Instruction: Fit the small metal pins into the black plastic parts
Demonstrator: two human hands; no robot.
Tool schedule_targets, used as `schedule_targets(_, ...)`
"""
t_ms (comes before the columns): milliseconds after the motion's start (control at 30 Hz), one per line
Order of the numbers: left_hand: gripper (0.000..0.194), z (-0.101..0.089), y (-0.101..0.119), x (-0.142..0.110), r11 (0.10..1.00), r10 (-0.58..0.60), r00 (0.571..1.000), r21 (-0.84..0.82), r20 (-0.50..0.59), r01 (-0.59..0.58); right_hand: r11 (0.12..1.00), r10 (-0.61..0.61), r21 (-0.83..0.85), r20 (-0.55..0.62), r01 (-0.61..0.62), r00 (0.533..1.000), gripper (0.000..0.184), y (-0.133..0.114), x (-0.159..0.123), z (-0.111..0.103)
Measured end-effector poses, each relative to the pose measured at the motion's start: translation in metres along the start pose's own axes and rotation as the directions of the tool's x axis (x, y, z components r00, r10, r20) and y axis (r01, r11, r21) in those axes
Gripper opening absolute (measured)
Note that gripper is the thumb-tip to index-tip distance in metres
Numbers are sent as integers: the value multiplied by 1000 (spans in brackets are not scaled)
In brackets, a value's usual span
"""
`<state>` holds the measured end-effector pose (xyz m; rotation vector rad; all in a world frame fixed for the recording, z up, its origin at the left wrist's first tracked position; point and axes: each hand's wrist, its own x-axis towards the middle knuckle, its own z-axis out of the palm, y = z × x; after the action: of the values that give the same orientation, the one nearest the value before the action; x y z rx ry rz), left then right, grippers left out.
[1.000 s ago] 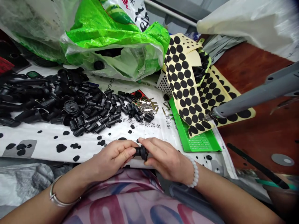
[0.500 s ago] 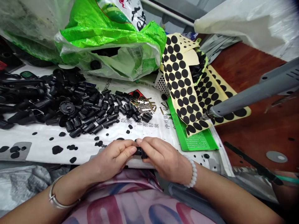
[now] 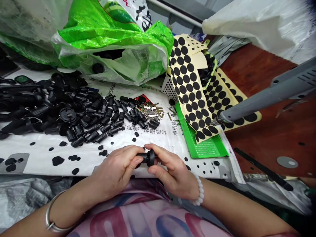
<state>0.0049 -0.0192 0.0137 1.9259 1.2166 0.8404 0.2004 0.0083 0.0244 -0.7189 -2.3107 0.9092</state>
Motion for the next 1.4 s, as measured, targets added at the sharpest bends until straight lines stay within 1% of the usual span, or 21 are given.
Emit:
schedule_targets(67, 26, -1, -1, 1, 999, -32, 999, -4, 42, 32, 1000, 3, -3, 13, -3, 1000, 41, 0, 1, 0)
schedule_targets(200, 30, -4, 0, 1, 985, -142, 981, -84, 133, 154, 977, -115, -172, 80, 127, 990, 41, 1, 5, -3)
schedule_targets(300, 35, -4, 2, -1, 969, -169, 974, -154, 153, 193, 930, -183, -298, 128, 214, 975, 41, 3, 7, -4)
schedule_targets(367, 34, -2, 2, -3, 975, -165, 976, -123, 138, 183, 933, -191, -283, 129, 220, 973, 44, 3, 7, -4)
schedule_targets(433, 31, 2, 1, -4, 992, -120, 990, -27, 80, 122, 977, -128, -161, 92, 142, 987, 46, 3, 6, -1)
schedule_targets(500, 28, 6, -1, -5, 994, -31, 1000, 103, -2, 31, 997, 43, 55, 78, -47, 996, 45, 2, 7, 3)
schedule_targets(600, 28, 10, -5, -3, 975, 91, 992, 212, -90, -70, 847, 341, 354, 211, -397, 916, 44, -1, 10, 5)
schedule_targets(667, 27, 9, -7, 0, 985, 78, 991, 164, -107, -60, 804, 409, 348, 264, -482, 873, 53, -3, 14, 0)
schedule_targets(733, 27, 6, -9, 3, 999, -15, 995, 44, -96, 19, 899, 378, 169, 172, -405, 910, 62, -5, 18, -8)
schedule_targets(833, 30, 5, -10, 6, 984, -144, 988, -115, -50, 137, 976, 132, -182, 44, -122, 990, 75, -5, 20, -17)
schedule_targets(900, 30, 8, -9, 6, 988, -133, 989, -80, -57, 129, 966, 40, -258, 46, -27, 998, 67, -4, 19, -14)
schedule_targets(933, 30, 11, -8, 6, 995, -96, 993, -10, -73, 96, 971, 76, -230, 49, -62, 996, 58, -4, 18, -11)
schedule_targets(1000, 31, 18, -7, 4, 981, 24, 993, 196, -116, -1, 956, 292, -51, 88, -289, 952, 45, -1, 16, -4)
schedule_targets(1067, 32, 21, -8, 3, 943, 96, 994, 323, -56, -73, 825, 516, 96, 278, -558, 810, 50, 2, 14, 0)
schedule_targets(1100, 31, 20, -9, 3, 937, 100, 995, 339, -30, -84, 787, 537, 104, 371, -609, 758, 55, 4, 14, 0)
schedule_targets(1133, 30, 18, -9, 3, 943, 83, 996, 327, -26, -70, 804, 528, 74, 369, -591, 765, 57, 6, 13, -1)
schedule_targets(1167, 29, 15, -9, 4, 955, 57, 998, 292, -38, -44, 860, 484, 15, 300, -511, 822, 53, 8, 12, -4)
schedule_targets(1233, 29, 8, -5, 5, 984, -8, 997, 178, -81, 22, 953, 289, -127, 110, -275, 951, 47, 11, 10, -8)
schedule_targets(1267, 29, 6, -3, 5, 992, -33, 996, 116, -86, 43, 968, 175, -191, 42, -164, 984, 50, 13, 10, -9)
schedule_targets(1333, 30, 4, 0, 6, 997, -45, 996, 64, -70, 50, 973, 39, -228, -17, -42, 999, 49, 14, 8, -8)
schedule_targets(1400, 29, 7, 0, 6, 986, 1, 997, 164, -73, 11, 982, 126, -140, -4, -125, 992, 36, 12, 7, -4)
